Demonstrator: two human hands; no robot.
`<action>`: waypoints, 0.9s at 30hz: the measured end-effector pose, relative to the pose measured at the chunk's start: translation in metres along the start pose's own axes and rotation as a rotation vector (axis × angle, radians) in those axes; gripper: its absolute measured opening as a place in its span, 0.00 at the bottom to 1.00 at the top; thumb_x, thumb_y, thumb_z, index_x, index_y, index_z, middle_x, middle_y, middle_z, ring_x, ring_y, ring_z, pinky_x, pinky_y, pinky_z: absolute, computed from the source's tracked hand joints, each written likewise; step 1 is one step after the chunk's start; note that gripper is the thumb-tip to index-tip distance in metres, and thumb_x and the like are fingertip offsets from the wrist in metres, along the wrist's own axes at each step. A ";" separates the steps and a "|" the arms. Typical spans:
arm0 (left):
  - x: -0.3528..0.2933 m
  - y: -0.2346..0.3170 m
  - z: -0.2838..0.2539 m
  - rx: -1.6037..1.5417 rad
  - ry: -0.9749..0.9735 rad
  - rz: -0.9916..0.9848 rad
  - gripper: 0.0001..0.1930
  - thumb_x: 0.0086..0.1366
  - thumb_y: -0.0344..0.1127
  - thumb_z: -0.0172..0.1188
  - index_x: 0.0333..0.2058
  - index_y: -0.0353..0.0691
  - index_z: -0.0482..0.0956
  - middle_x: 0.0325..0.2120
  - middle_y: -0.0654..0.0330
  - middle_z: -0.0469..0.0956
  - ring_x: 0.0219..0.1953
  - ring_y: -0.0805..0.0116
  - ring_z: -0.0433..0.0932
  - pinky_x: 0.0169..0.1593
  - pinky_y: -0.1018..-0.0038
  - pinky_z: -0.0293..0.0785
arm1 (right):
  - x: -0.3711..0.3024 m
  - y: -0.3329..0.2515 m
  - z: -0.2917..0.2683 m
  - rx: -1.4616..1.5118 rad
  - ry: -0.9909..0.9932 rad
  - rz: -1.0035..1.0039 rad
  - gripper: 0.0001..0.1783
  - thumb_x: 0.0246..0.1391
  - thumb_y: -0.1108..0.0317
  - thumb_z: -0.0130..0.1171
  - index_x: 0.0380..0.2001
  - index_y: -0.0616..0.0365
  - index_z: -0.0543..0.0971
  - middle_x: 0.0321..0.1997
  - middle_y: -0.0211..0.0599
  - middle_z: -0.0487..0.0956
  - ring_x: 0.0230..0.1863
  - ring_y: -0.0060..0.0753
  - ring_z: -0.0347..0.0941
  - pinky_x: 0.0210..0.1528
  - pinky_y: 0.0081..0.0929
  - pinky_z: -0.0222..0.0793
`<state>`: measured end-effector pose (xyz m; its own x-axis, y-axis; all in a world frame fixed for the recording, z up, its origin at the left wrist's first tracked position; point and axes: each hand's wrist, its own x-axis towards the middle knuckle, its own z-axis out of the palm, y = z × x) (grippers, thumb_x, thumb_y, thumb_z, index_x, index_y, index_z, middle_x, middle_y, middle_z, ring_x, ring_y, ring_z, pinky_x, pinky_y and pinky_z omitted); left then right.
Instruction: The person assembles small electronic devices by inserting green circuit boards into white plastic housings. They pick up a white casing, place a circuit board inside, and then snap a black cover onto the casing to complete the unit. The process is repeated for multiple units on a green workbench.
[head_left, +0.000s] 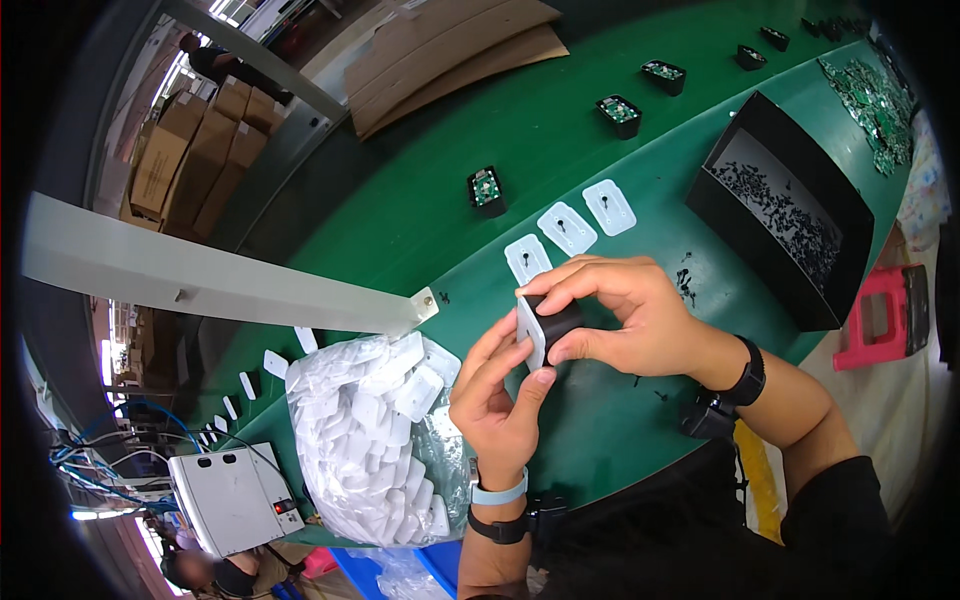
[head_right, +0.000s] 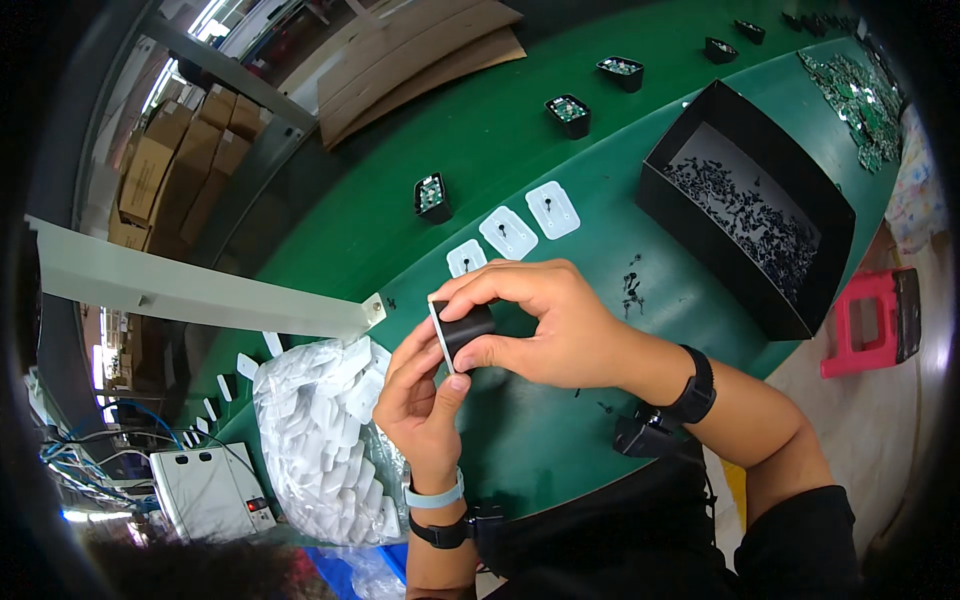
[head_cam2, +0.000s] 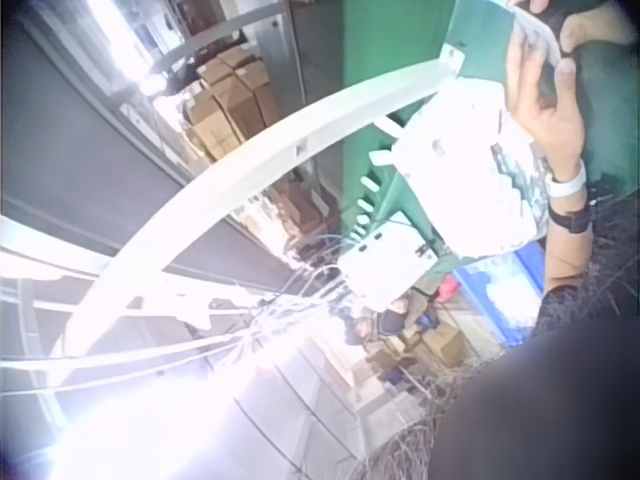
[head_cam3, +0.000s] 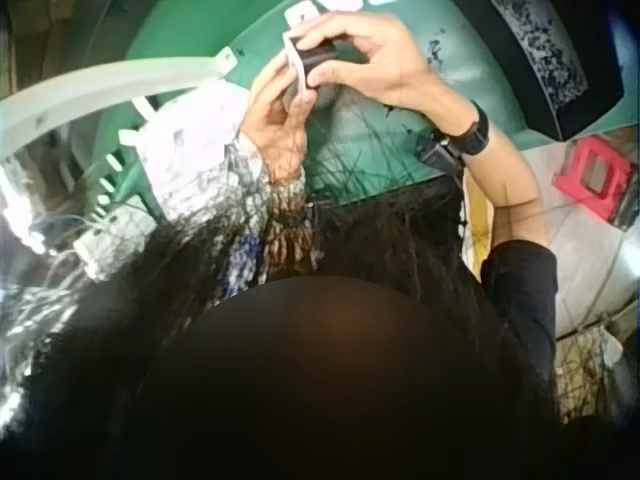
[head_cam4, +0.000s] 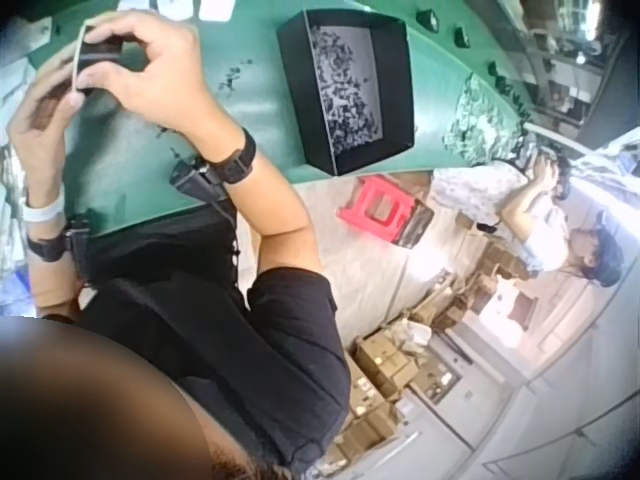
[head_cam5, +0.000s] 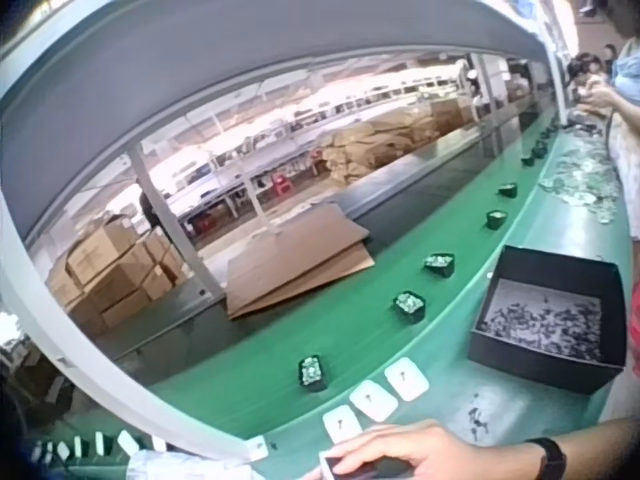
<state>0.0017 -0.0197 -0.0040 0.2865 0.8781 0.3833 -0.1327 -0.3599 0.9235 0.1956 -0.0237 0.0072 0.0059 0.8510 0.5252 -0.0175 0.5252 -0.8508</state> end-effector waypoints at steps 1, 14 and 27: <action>0.000 0.000 0.000 0.008 -0.001 0.014 0.16 0.56 0.18 0.68 0.45 0.29 0.82 0.56 0.38 0.73 0.56 0.49 0.77 0.60 0.59 0.75 | 0.000 0.000 0.001 0.016 -0.006 0.025 0.18 0.44 0.73 0.74 0.41 0.60 0.82 0.50 0.44 0.83 0.50 0.37 0.82 0.53 0.30 0.76; -0.001 0.003 0.010 0.645 0.083 0.319 0.23 0.56 0.18 0.66 0.51 0.29 0.76 0.54 0.44 0.75 0.55 0.52 0.77 0.59 0.62 0.74 | -0.012 0.006 0.025 0.355 0.068 0.209 0.21 0.52 0.80 0.68 0.44 0.60 0.69 0.64 0.50 0.69 0.57 0.34 0.74 0.58 0.32 0.74; -0.004 0.007 -0.002 0.387 0.030 0.162 0.18 0.70 0.28 0.57 0.56 0.27 0.75 0.50 0.50 0.72 0.49 0.63 0.76 0.50 0.70 0.76 | -0.006 -0.005 0.011 0.202 -0.089 -0.026 0.21 0.48 0.86 0.66 0.44 0.58 0.72 0.60 0.52 0.74 0.62 0.45 0.73 0.62 0.38 0.72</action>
<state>-0.0019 -0.0254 0.0009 0.2630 0.8072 0.5284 0.1944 -0.5808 0.7905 0.1844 -0.0316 0.0083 -0.0791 0.8289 0.5538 -0.2186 0.5276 -0.8209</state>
